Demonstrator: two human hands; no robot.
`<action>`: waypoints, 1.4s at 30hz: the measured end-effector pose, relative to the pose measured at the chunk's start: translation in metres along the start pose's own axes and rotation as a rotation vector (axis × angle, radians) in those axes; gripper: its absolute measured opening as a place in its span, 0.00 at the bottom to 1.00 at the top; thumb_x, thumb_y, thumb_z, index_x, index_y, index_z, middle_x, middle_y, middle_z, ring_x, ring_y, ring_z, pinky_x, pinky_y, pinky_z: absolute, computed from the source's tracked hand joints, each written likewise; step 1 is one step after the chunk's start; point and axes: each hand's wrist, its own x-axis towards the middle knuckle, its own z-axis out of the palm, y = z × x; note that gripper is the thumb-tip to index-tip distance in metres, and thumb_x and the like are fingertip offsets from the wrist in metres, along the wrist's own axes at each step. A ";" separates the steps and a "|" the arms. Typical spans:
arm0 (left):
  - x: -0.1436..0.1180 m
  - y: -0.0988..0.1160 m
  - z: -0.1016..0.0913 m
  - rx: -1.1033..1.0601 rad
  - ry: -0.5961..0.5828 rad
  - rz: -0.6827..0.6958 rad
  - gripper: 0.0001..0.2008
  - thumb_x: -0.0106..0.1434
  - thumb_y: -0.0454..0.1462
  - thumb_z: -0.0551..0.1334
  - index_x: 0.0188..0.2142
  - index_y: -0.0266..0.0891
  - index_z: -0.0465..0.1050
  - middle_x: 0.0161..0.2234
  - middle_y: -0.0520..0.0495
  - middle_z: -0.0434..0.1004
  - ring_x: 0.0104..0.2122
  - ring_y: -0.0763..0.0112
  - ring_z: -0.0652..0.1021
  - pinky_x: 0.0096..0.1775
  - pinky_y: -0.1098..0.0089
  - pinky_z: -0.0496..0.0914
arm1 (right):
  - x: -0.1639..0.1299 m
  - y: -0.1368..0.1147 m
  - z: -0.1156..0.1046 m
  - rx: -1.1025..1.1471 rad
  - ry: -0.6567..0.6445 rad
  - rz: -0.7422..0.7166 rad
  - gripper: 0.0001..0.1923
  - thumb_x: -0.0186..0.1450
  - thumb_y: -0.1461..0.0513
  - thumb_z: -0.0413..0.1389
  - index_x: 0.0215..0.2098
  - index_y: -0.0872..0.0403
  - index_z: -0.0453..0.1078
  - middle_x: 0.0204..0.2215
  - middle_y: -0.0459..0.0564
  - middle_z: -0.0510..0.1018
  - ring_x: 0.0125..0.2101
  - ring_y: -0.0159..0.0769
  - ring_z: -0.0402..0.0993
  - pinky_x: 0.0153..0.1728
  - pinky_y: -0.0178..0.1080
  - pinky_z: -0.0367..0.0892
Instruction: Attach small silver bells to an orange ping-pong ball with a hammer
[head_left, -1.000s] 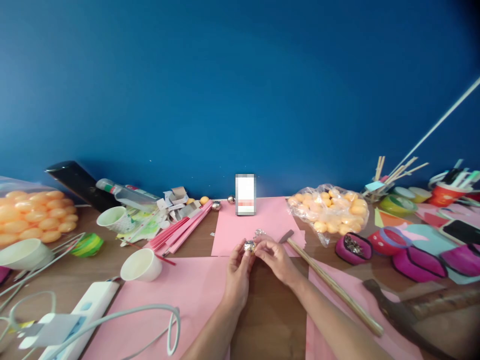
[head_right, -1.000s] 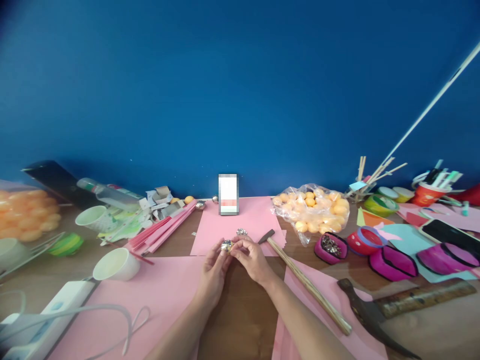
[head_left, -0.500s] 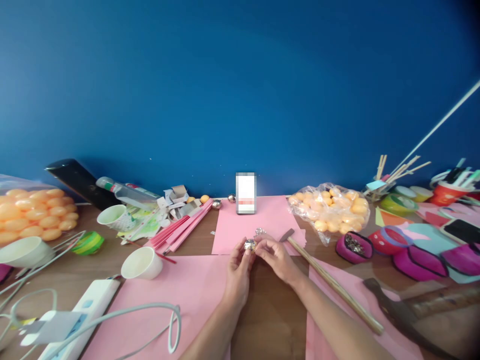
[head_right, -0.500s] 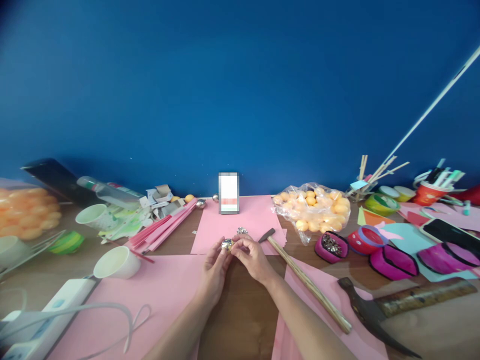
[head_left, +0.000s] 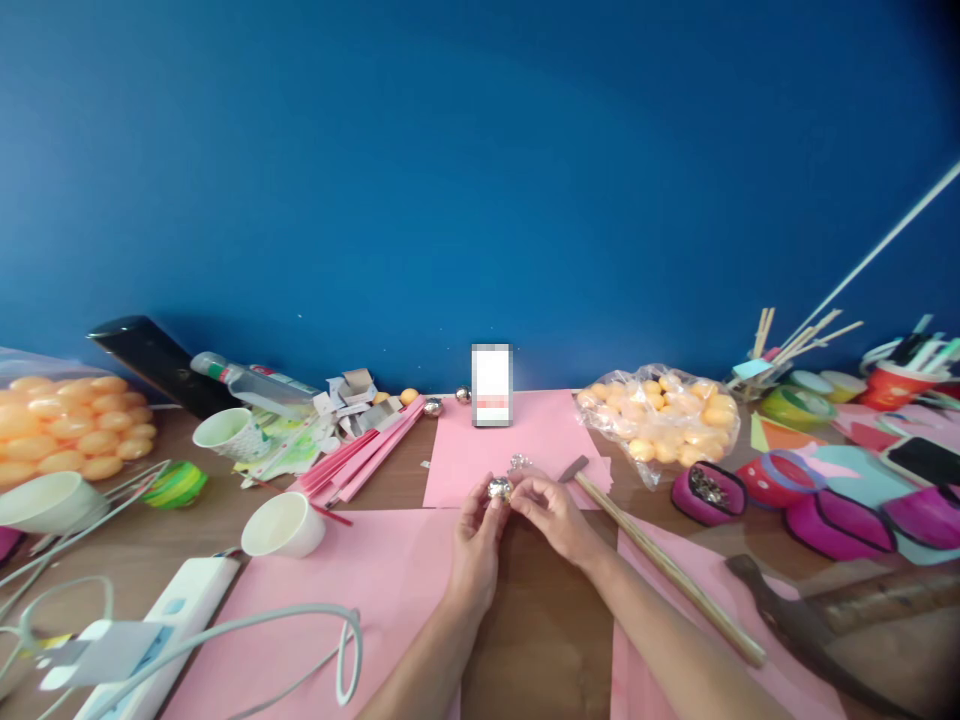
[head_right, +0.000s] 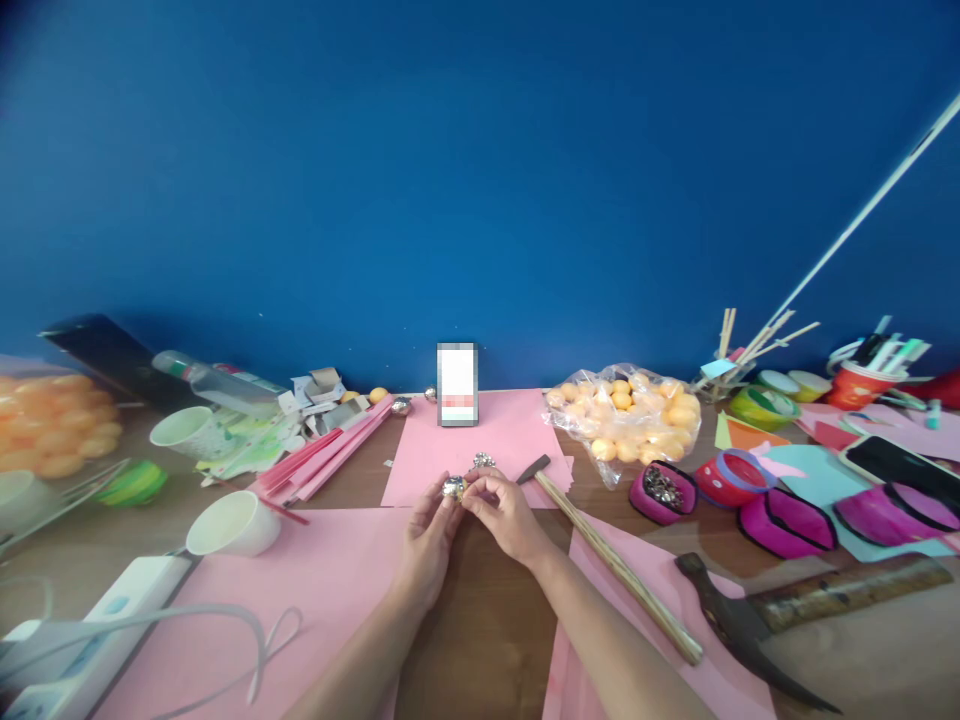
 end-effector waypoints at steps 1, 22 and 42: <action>0.000 0.000 0.000 0.004 0.001 0.003 0.24 0.52 0.38 0.63 0.49 0.41 0.64 0.44 0.45 0.73 0.46 0.64 0.72 0.50 0.62 0.63 | 0.000 0.000 0.000 0.000 0.000 -0.001 0.10 0.59 0.56 0.54 0.26 0.54 0.70 0.40 0.50 0.71 0.47 0.38 0.63 0.51 0.42 0.55; 0.002 -0.004 -0.004 0.033 -0.008 0.016 0.22 0.54 0.38 0.62 0.49 0.41 0.65 0.46 0.44 0.72 0.47 0.62 0.70 0.52 0.60 0.60 | 0.000 -0.001 -0.001 -0.018 -0.009 -0.002 0.09 0.59 0.57 0.54 0.26 0.54 0.69 0.39 0.50 0.71 0.46 0.39 0.65 0.50 0.42 0.55; 0.002 -0.003 -0.002 0.047 -0.022 0.023 0.21 0.53 0.38 0.62 0.48 0.39 0.65 0.45 0.43 0.72 0.47 0.62 0.71 0.52 0.60 0.60 | 0.001 0.004 -0.002 0.010 0.027 0.030 0.08 0.57 0.57 0.56 0.27 0.55 0.71 0.40 0.50 0.73 0.43 0.40 0.68 0.47 0.41 0.59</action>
